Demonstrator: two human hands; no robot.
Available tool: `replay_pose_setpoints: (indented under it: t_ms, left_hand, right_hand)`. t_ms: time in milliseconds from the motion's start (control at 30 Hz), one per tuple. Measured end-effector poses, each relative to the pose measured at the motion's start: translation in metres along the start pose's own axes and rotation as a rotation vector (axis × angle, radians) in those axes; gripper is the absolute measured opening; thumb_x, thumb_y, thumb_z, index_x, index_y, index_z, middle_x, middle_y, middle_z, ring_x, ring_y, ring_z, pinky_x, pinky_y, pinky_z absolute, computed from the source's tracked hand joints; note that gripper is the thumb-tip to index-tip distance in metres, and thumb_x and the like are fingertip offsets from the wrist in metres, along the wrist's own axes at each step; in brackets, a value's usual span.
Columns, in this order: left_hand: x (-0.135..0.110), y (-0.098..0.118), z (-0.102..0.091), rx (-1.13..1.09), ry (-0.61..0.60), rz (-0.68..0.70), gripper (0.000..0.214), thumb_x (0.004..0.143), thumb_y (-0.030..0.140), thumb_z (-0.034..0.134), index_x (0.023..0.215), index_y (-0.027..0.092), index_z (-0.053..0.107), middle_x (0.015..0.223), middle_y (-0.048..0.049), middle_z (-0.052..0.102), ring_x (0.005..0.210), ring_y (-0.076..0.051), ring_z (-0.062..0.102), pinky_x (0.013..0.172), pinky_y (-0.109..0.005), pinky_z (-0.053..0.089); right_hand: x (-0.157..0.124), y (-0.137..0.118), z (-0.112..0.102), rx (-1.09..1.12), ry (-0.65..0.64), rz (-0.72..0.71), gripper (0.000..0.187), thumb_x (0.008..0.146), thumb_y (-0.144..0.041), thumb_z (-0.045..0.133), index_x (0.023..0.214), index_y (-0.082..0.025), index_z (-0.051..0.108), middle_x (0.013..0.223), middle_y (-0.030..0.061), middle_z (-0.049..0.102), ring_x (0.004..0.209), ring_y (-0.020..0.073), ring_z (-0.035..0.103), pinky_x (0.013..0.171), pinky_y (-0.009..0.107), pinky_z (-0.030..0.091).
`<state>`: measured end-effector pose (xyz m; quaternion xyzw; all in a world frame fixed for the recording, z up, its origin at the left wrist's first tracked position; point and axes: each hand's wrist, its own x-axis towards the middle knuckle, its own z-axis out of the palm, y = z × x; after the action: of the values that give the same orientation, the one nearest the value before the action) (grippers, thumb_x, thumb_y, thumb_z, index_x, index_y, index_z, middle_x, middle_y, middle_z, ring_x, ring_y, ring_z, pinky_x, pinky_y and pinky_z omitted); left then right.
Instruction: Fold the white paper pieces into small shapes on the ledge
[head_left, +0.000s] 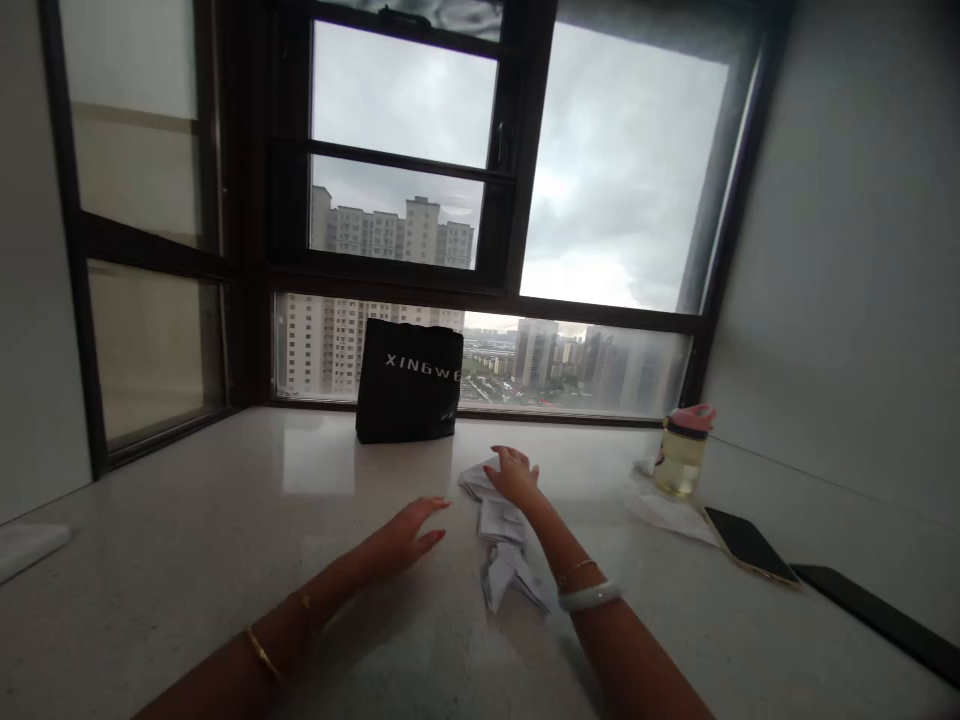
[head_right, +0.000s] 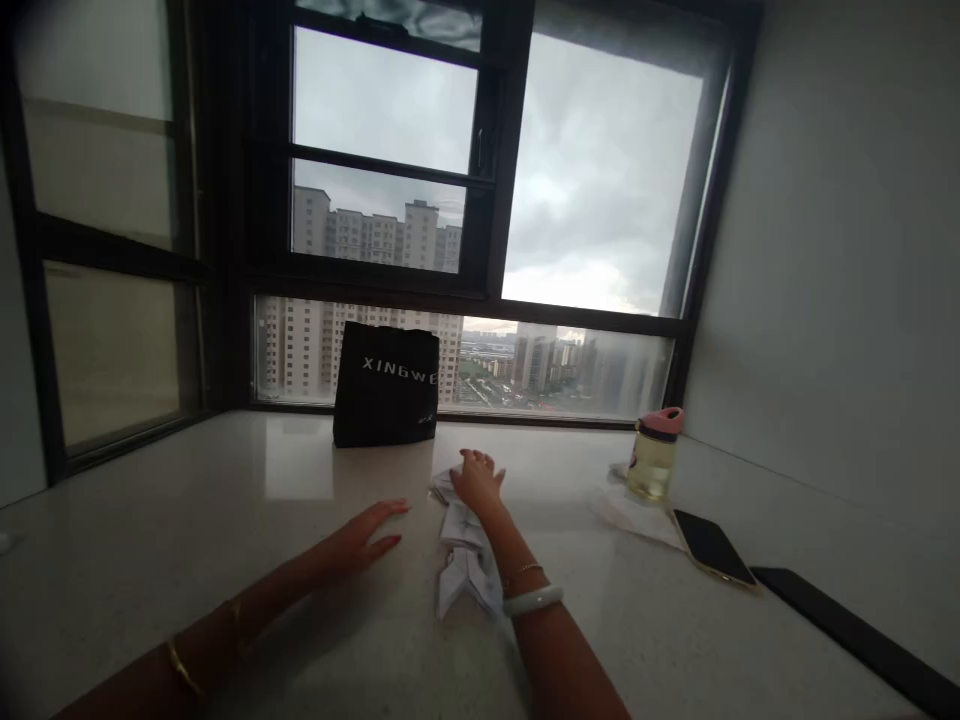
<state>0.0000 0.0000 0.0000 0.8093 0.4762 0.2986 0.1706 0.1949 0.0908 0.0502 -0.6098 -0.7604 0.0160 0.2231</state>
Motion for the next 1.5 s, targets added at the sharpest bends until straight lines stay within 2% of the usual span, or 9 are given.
replay_pose_setpoints:
  t_ms: [167, 367, 500, 633, 867, 1133, 1267, 1367, 1500]
  left_hand:
    - [0.001, 0.041, 0.019, 0.008, -0.14, 0.238, 0.061, 0.077, 0.044, 0.054, 0.131, 0.025, 0.034, 0.141, -0.0086, 0.027, 0.128, -0.026, 0.023, 0.103, -0.042, 0.023]
    - [0.012, 0.075, 0.048, 0.129, -0.242, 0.368, 0.056, 0.08, 0.053, 0.044, 0.13, 0.033, 0.033, 0.143, -0.0068, 0.022, 0.129, -0.038, 0.011, 0.097, -0.062, 0.016]
    - [0.025, 0.067, 0.059, 0.215, -0.212, 0.36, 0.051, 0.079, 0.052, 0.046, 0.125, 0.029, 0.041, 0.141, -0.0088, 0.028, 0.126, -0.041, 0.017, 0.092, -0.067, 0.017]
    - [0.029, 0.05, 0.053, 0.244, -0.188, 0.329, 0.04, 0.077, 0.041, 0.053, 0.115, 0.026, 0.048, 0.14, -0.0066, 0.03, 0.121, -0.036, 0.032, 0.094, -0.055, 0.029]
    - [0.024, 0.022, 0.01, 0.17, -0.049, 0.21, 0.034, 0.073, 0.016, 0.052, 0.107, 0.02, 0.051, 0.116, -0.0082, 0.054, 0.108, -0.024, 0.049, 0.093, -0.035, 0.036]
    - [0.021, -0.017, -0.035, -0.152, 0.415, -0.237, 0.029, 0.076, 0.023, 0.046, 0.103, 0.016, 0.052, 0.105, -0.005, 0.061, 0.098, -0.019, 0.056, 0.086, -0.027, 0.041]
    - [0.022, -0.036, -0.042, -0.142, 0.448, -0.405, 0.029, 0.075, 0.02, 0.043, 0.101, 0.011, 0.053, 0.099, -0.0084, 0.064, 0.089, -0.022, 0.06, 0.078, -0.03, 0.045]
    - [0.02, -0.043, -0.044, -0.081, 0.459, -0.511, 0.037, 0.07, 0.018, 0.049, 0.106, 0.012, 0.053, 0.107, -0.0124, 0.061, 0.098, -0.03, 0.056, 0.084, -0.04, 0.041]
    - [0.016, -0.046, -0.046, 0.014, 0.515, -0.598, 0.062, 0.064, 0.013, 0.053, 0.123, 0.015, 0.038, 0.132, -0.0167, 0.039, 0.117, -0.038, 0.038, 0.093, -0.051, 0.029]
  right_hand:
    - [0.009, 0.045, 0.018, 0.021, -0.019, 0.17, 0.062, 0.082, -0.048, 0.037, 0.129, -0.008, 0.032, 0.128, 0.0213, 0.041, 0.119, 0.0317, 0.034, 0.088, 0.045, 0.033]
    - [0.012, 0.052, 0.042, 0.058, -0.056, 0.204, 0.084, 0.079, -0.054, 0.042, 0.136, -0.001, 0.013, 0.116, 0.0259, 0.051, 0.113, 0.0349, 0.043, 0.086, 0.045, 0.034]
    - [0.012, 0.054, 0.052, 0.106, -0.106, 0.107, 0.068, 0.073, -0.041, 0.057, 0.132, -0.017, 0.034, 0.117, 0.0154, 0.054, 0.112, 0.0306, 0.045, 0.087, 0.042, 0.034]
    - [0.014, 0.051, 0.055, 0.181, -0.111, 0.032, 0.042, 0.069, -0.024, 0.061, 0.111, -0.023, 0.057, 0.111, 0.0087, 0.059, 0.107, 0.0257, 0.049, 0.087, 0.038, 0.036]
    - [0.016, 0.025, 0.058, 0.429, -0.086, -0.096, 0.029, 0.066, -0.016, 0.058, 0.094, -0.017, 0.066, 0.079, 0.0029, 0.067, 0.076, 0.017, 0.06, 0.071, 0.028, 0.046]
    - [0.01, 0.014, 0.061, 0.559, -0.049, -0.125, 0.035, 0.081, -0.031, 0.039, 0.101, -0.013, 0.063, 0.077, 0.0035, 0.066, 0.066, 0.0145, 0.061, 0.058, 0.026, 0.048]
    - [0.011, 0.026, 0.058, 0.431, 0.012, -0.063, 0.033, 0.081, -0.034, 0.041, 0.088, -0.014, 0.066, 0.083, 0.0086, 0.065, 0.082, 0.021, 0.061, 0.075, 0.032, 0.045]
    - [0.016, 0.032, 0.056, 0.33, 0.042, -0.017, 0.036, 0.081, -0.036, 0.042, 0.102, -0.013, 0.061, 0.104, 0.0133, 0.06, 0.104, 0.0247, 0.051, 0.089, 0.034, 0.036]
    - [0.025, 0.031, 0.061, 0.243, -0.005, 0.017, 0.051, 0.082, -0.042, 0.04, 0.123, -0.011, 0.045, 0.126, 0.0154, 0.046, 0.121, 0.0257, 0.035, 0.098, 0.035, 0.026]
